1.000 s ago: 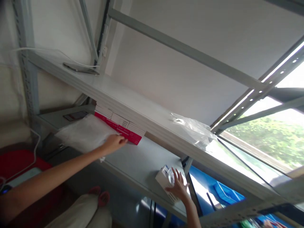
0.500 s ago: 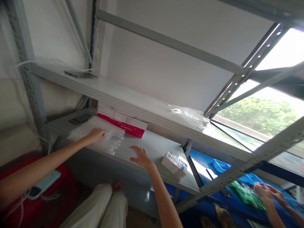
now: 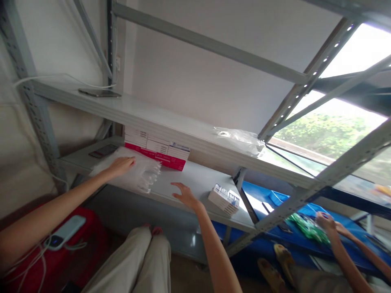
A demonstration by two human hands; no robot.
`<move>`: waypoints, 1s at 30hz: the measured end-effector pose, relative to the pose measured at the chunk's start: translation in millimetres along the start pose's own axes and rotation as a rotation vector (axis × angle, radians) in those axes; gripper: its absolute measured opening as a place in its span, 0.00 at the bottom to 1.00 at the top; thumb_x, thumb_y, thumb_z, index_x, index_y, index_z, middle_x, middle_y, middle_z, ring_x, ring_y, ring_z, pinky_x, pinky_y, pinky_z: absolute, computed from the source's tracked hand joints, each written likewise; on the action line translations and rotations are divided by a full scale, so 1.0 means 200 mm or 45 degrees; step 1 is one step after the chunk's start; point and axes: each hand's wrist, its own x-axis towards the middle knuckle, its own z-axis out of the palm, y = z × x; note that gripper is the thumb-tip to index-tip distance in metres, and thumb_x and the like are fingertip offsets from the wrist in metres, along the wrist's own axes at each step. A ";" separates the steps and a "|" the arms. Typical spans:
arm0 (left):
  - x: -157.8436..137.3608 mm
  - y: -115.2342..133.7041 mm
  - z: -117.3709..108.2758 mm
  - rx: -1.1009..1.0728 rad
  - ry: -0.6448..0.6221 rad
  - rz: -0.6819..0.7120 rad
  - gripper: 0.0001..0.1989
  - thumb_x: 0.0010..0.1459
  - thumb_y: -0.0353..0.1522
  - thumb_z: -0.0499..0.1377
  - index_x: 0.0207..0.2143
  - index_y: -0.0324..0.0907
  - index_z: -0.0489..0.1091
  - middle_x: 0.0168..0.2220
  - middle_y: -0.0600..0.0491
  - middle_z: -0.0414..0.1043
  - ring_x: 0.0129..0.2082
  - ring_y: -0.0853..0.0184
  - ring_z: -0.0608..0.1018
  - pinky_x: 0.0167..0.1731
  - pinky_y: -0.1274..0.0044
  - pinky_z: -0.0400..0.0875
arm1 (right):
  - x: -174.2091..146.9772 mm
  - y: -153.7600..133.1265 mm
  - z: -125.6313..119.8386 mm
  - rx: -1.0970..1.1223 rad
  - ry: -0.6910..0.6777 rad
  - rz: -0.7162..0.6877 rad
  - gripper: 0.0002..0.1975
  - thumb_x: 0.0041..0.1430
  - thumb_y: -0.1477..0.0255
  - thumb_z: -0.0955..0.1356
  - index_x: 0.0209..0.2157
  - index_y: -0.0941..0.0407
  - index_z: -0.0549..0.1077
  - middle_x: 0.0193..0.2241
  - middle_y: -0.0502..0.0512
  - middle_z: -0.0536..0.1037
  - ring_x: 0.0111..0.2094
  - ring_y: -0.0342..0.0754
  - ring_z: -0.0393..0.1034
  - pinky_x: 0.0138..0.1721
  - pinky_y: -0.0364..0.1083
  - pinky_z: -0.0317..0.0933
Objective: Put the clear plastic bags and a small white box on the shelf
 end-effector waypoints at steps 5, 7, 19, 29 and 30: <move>-0.03 0.18 -0.23 -0.222 0.150 0.461 0.09 0.60 0.29 0.48 0.33 0.42 0.67 0.30 0.52 0.73 0.34 0.64 0.73 0.40 0.74 0.61 | 0.12 -0.20 -0.07 -0.121 0.419 -0.053 0.33 0.57 0.67 0.66 0.62 0.49 0.52 0.62 0.56 0.56 0.62 0.51 0.48 0.60 0.56 0.46; -0.03 0.29 -0.30 -0.272 0.202 0.595 0.09 0.60 0.29 0.48 0.31 0.42 0.66 0.29 0.54 0.72 0.35 0.65 0.72 0.43 0.74 0.60 | 0.16 -0.32 -0.10 -0.141 0.455 -0.081 0.36 0.56 0.62 0.68 0.63 0.49 0.51 0.62 0.56 0.56 0.62 0.52 0.48 0.60 0.56 0.46; 0.08 0.47 -0.29 -0.314 0.170 0.765 0.08 0.61 0.31 0.50 0.30 0.42 0.66 0.29 0.55 0.72 0.35 0.66 0.72 0.47 0.71 0.57 | -0.02 -0.26 -0.20 -0.147 0.404 0.059 0.17 0.62 0.76 0.61 0.50 0.50 0.71 0.51 0.49 0.72 0.51 0.46 0.66 0.52 0.45 0.58; -0.07 0.95 -0.06 -0.144 0.329 1.204 0.15 0.62 0.36 0.51 0.50 0.41 0.63 0.52 0.44 0.65 0.52 0.59 0.67 0.52 0.69 0.57 | -0.15 -0.18 -0.29 -0.150 0.483 0.338 0.18 0.64 0.77 0.57 0.49 0.53 0.71 0.39 0.51 0.79 0.40 0.45 0.73 0.45 0.44 0.63; -0.08 0.99 -0.03 -0.097 0.289 1.222 0.17 0.61 0.36 0.53 0.51 0.41 0.62 0.52 0.44 0.66 0.51 0.58 0.68 0.51 0.69 0.57 | -0.16 -0.16 -0.30 -0.140 0.487 0.346 0.18 0.64 0.76 0.56 0.49 0.53 0.71 0.38 0.51 0.80 0.39 0.45 0.73 0.45 0.43 0.64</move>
